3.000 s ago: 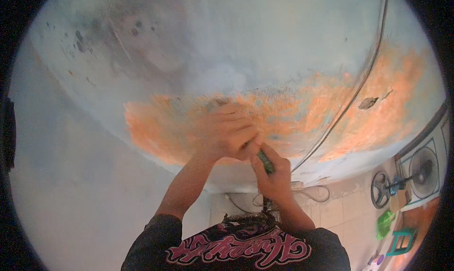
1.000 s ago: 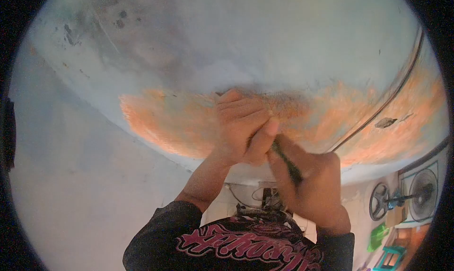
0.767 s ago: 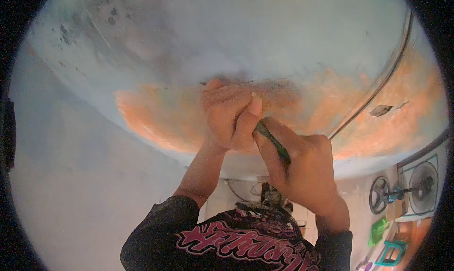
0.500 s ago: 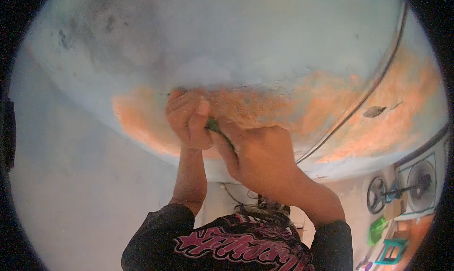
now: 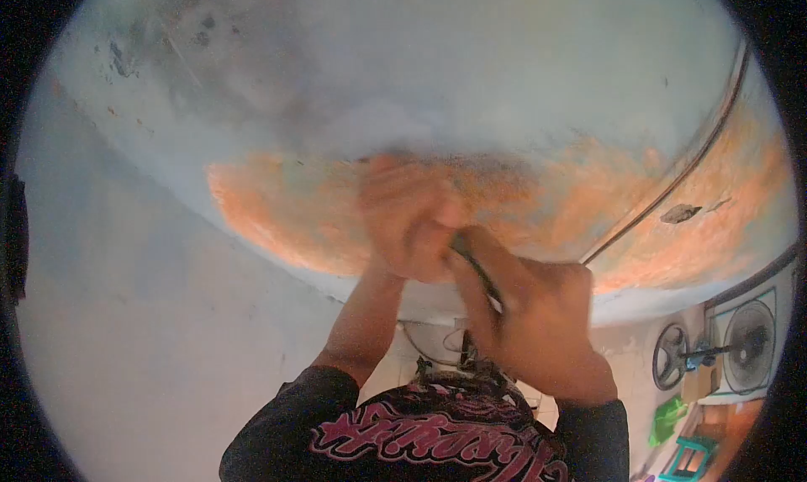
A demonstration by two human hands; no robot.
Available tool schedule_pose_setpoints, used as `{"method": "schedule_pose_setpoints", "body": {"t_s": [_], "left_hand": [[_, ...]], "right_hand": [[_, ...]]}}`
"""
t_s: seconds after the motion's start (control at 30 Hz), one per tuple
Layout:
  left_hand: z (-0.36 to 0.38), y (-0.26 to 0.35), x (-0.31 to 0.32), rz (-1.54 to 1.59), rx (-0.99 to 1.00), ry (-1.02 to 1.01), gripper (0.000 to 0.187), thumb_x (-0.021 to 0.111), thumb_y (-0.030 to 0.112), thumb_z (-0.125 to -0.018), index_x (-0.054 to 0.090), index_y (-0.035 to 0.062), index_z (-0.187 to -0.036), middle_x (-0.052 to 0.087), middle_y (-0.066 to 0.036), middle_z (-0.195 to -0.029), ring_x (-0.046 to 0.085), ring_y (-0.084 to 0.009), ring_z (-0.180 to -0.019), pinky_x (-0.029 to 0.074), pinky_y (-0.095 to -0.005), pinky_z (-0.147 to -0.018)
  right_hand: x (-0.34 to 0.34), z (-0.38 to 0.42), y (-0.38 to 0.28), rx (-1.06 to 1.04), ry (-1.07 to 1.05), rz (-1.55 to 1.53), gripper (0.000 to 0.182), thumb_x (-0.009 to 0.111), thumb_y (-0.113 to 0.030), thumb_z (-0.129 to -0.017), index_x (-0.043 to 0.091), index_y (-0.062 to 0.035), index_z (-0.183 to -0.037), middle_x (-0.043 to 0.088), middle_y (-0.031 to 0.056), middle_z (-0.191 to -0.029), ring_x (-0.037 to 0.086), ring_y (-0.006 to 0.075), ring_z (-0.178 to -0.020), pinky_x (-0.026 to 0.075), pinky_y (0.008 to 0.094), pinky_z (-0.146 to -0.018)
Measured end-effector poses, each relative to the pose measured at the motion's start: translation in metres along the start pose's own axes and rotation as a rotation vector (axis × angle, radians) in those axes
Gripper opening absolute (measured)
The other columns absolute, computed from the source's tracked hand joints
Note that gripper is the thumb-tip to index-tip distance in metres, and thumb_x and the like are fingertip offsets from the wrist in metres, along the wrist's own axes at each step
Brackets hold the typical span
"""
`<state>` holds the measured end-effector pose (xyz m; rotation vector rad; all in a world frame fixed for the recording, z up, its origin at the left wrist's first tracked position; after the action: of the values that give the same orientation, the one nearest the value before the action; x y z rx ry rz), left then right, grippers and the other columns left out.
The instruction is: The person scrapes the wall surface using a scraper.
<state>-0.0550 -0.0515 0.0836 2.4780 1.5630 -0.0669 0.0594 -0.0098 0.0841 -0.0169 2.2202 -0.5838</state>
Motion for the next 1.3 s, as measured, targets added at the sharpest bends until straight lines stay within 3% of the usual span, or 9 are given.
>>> {"method": "schedule_pose_setpoints", "body": {"t_s": [0.1, 0.17, 0.27, 0.4, 0.73, 0.93, 1.0, 1.1, 1.3], "left_hand": [[0.001, 0.000, 0.013, -0.003, 0.017, -0.079, 0.012, 0.058, 0.015, -0.063, 0.053, 0.0088, -0.054, 0.051, -0.004, -0.050, 0.045, -0.0192, -0.043, 0.026, -0.0331, -0.050], [0.011, -0.009, -0.014, 0.079, 0.093, 0.212, 0.014, 0.059, 0.016, -0.064, 0.053, 0.0085, -0.054, 0.051, -0.004, -0.050, 0.046, -0.0193, -0.044, 0.026, -0.0329, -0.049], [0.011, -0.025, -0.022, -0.090, -0.062, -0.075, 0.013, 0.059, 0.017, -0.063, 0.054, 0.0092, -0.054, 0.053, -0.004, -0.053, 0.049, -0.0202, -0.046, 0.027, -0.0326, -0.050], [0.001, 0.004, 0.005, 0.087, -0.002, 0.009, 0.012, 0.059, 0.016, -0.063, 0.054, 0.0108, -0.054, 0.051, -0.004, -0.051, 0.047, -0.0217, -0.045, 0.026, -0.0333, -0.050], [0.000, -0.001, 0.010, 0.038, 0.001, -0.070, 0.014, 0.057, 0.013, -0.067, 0.054, 0.0099, -0.054, 0.050, -0.004, -0.050, 0.046, -0.0224, -0.043, 0.027, -0.0338, -0.050], [0.016, -0.013, -0.013, 0.061, 0.069, 0.105, 0.016, 0.058, 0.013, -0.069, 0.054, 0.0089, -0.054, 0.045, -0.005, -0.048, 0.045, -0.0224, -0.043, 0.028, -0.0336, -0.051], [0.026, -0.013, -0.004, -0.021, 0.095, -0.131, 0.017, 0.060, 0.014, -0.070, 0.053, 0.0090, -0.055, 0.044, -0.004, -0.049, 0.045, -0.0206, -0.046, 0.030, -0.0330, -0.053], [0.024, -0.002, 0.010, 0.010, 0.100, -0.135, 0.019, 0.062, 0.015, -0.070, 0.053, 0.0097, -0.054, 0.047, -0.003, -0.050, 0.045, -0.0187, -0.048, 0.031, -0.0324, -0.055], [0.013, 0.007, 0.012, -0.051, 0.269, -0.182, 0.023, 0.060, 0.021, -0.073, 0.053, 0.0085, -0.055, 0.047, -0.003, -0.051, 0.045, -0.0195, -0.047, 0.029, -0.0320, -0.052]], "right_hand": [[-0.002, 0.005, 0.008, 0.010, 0.053, 0.035, 0.022, 0.066, -0.010, -0.082, 0.066, 0.0012, -0.100, 0.059, 0.0158, -0.059, 0.060, 0.0276, -0.047, 0.044, 0.0306, -0.044], [0.008, -0.004, -0.003, -0.030, 0.058, 0.035, 0.021, 0.065, -0.009, -0.082, 0.066, 0.0013, -0.100, 0.059, 0.0153, -0.059, 0.060, 0.0270, -0.047, 0.043, 0.0304, -0.044], [0.023, -0.013, -0.014, -0.126, -0.018, 0.034, 0.021, 0.063, -0.009, -0.083, 0.065, 0.0035, -0.100, 0.057, 0.0149, -0.057, 0.058, 0.0259, -0.044, 0.041, 0.0303, -0.042], [0.000, 0.009, 0.002, 0.039, 0.076, 0.064, 0.019, 0.063, -0.009, -0.084, 0.065, 0.0028, -0.098, 0.053, 0.0137, -0.052, 0.056, 0.0256, -0.042, 0.040, 0.0302, -0.042], [-0.001, 0.009, 0.004, 0.041, 0.101, 0.006, 0.020, 0.064, -0.013, -0.084, 0.066, 0.0005, -0.099, 0.052, 0.0167, -0.052, 0.053, 0.0291, -0.042, 0.040, 0.0326, -0.044], [0.019, 0.002, 0.006, -0.031, 0.046, 0.043, 0.018, 0.064, -0.013, -0.084, 0.066, -0.0004, -0.096, 0.054, 0.0159, -0.053, 0.055, 0.0309, -0.044, 0.042, 0.0332, -0.044], [0.026, 0.006, 0.013, -0.045, -0.021, 0.030, 0.018, 0.063, -0.013, -0.085, 0.066, 0.0006, -0.097, 0.055, 0.0164, -0.055, 0.056, 0.0297, -0.046, 0.043, 0.0316, -0.045], [0.015, 0.020, 0.029, 0.041, 0.095, -0.115, 0.022, 0.062, -0.019, -0.086, 0.063, -0.0030, -0.102, 0.059, 0.0154, -0.059, 0.059, 0.0301, -0.047, 0.045, 0.0358, -0.046], [0.038, 0.029, 0.041, 0.112, 0.231, -0.259, 0.026, 0.063, -0.016, -0.086, 0.064, -0.0005, -0.107, 0.061, 0.0183, -0.066, 0.061, 0.0300, -0.051, 0.045, 0.0324, -0.048]]}}
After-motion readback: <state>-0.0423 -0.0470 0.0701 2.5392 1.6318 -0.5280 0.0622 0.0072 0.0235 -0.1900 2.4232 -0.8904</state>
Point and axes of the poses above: each hand's wrist, its own z-axis away from the middle knuckle, its own x-axis out of the palm, y = z × x, the point moved 8 cm from there along -z, towards the middle knuckle
